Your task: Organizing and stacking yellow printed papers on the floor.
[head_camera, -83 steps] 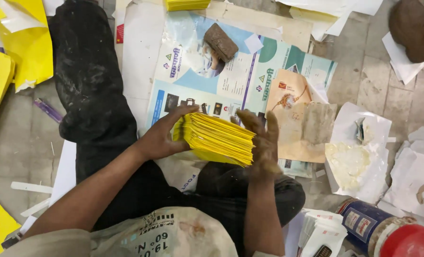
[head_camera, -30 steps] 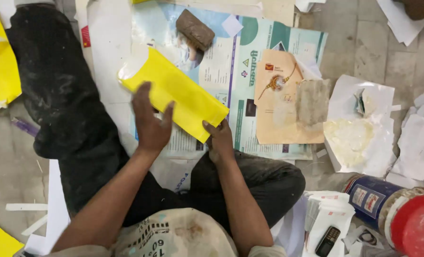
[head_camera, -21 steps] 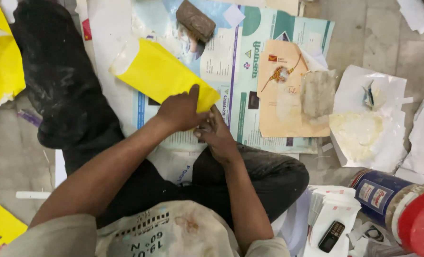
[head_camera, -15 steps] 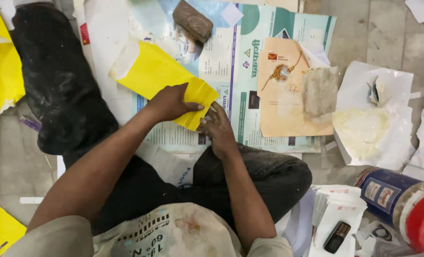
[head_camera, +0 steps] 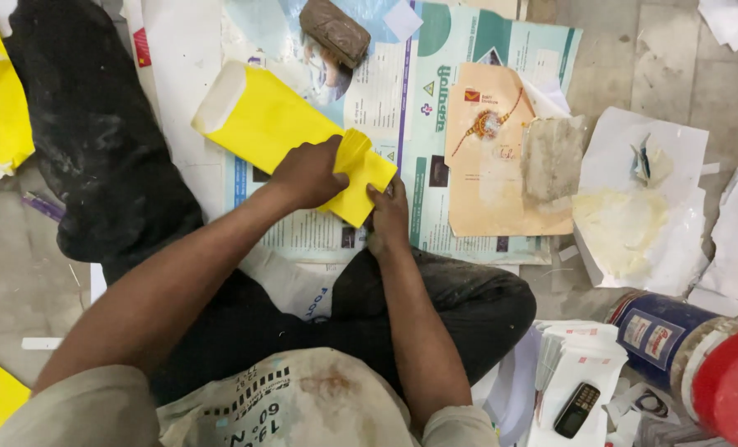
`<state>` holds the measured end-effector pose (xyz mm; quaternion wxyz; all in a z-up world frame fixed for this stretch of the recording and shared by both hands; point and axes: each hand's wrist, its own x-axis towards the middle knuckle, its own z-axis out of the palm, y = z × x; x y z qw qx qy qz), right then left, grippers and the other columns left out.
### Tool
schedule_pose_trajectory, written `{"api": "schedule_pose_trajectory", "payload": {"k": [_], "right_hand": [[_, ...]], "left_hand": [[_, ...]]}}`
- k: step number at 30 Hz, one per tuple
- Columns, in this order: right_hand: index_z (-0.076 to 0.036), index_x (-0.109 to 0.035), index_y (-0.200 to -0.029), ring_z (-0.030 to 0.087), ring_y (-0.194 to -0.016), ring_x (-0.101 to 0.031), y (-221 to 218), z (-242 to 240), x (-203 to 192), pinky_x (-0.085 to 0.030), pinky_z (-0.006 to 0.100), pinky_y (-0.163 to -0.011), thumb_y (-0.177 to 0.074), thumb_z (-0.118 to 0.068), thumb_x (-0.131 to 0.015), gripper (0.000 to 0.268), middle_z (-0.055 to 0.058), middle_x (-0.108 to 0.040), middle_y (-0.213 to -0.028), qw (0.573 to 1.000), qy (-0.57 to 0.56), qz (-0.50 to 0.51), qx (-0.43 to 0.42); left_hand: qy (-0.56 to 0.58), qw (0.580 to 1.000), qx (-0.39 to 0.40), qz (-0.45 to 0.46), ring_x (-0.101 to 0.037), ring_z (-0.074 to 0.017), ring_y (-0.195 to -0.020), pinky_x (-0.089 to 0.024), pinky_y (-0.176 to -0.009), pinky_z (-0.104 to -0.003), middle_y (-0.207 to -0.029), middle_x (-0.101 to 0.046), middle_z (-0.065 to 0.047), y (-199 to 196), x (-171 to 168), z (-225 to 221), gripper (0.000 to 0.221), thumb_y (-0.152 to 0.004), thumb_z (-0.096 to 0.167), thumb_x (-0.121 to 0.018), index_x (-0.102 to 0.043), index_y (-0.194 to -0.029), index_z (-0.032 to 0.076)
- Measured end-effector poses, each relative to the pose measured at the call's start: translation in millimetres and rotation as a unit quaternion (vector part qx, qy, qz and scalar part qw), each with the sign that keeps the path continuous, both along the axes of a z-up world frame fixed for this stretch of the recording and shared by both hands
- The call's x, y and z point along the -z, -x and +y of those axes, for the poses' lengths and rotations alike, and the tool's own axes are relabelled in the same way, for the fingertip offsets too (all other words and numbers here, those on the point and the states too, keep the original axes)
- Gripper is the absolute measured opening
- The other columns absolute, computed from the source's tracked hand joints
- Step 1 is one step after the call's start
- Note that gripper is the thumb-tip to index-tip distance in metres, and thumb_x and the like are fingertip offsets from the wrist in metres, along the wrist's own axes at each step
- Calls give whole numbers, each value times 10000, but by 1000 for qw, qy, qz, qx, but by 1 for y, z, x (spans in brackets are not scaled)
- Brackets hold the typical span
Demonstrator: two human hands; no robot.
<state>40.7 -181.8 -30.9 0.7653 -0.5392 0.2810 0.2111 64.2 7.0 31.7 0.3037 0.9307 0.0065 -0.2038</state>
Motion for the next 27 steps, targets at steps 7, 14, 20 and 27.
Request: {"api": "schedule_pose_trajectory", "payload": {"k": [7, 14, 20, 27], "right_hand": [[-33, -457, -1437, 250, -1005, -710, -7, -36, -16, -602, 367, -866, -941, 1, -576, 511, 145, -692, -1181, 998, 0, -12, -57], [-45, -545, -1386, 208, -1040, -711, 7, -66, 24, -594, 371, -852, -1118, -274, -528, 352, 105, -693, -1251, 982, -189, -8, 23], [-4, -571, -1331, 249, -1060, -721, -11, -41, -25, -590, 422, -939, -951, -306, -572, 485, 129, -697, -1238, 985, -169, 25, -23], [23, -454, -1410, 232, -1091, -709, -2, -76, -30, -619, 390, -957, -900, 26, -707, 569, 142, -672, -1235, 934, 123, -249, -224]], "left_hand": [[177, 974, -122, 71, -785, -301, -919, -602, -840, -450, -1117, -769, -162, -6, -190, 115, 635, -830, 250, -777, -560, -1392, 49], [386, 880, -242, 135, -698, -265, -1158, -572, -975, -370, -1354, -647, -216, -4, -12, 157, 886, -789, 59, -741, -339, -1579, 44], [253, 932, -229, 127, -550, -305, -1320, -428, -1101, -367, -1486, -523, -176, -5, 21, 160, 978, -777, 41, -770, -289, -1623, 135], [343, 913, -206, 77, -421, -306, -1434, -359, -1165, -391, -1526, -461, -197, 38, -20, 168, 1054, -724, 43, -786, -245, -1623, 151]]}}
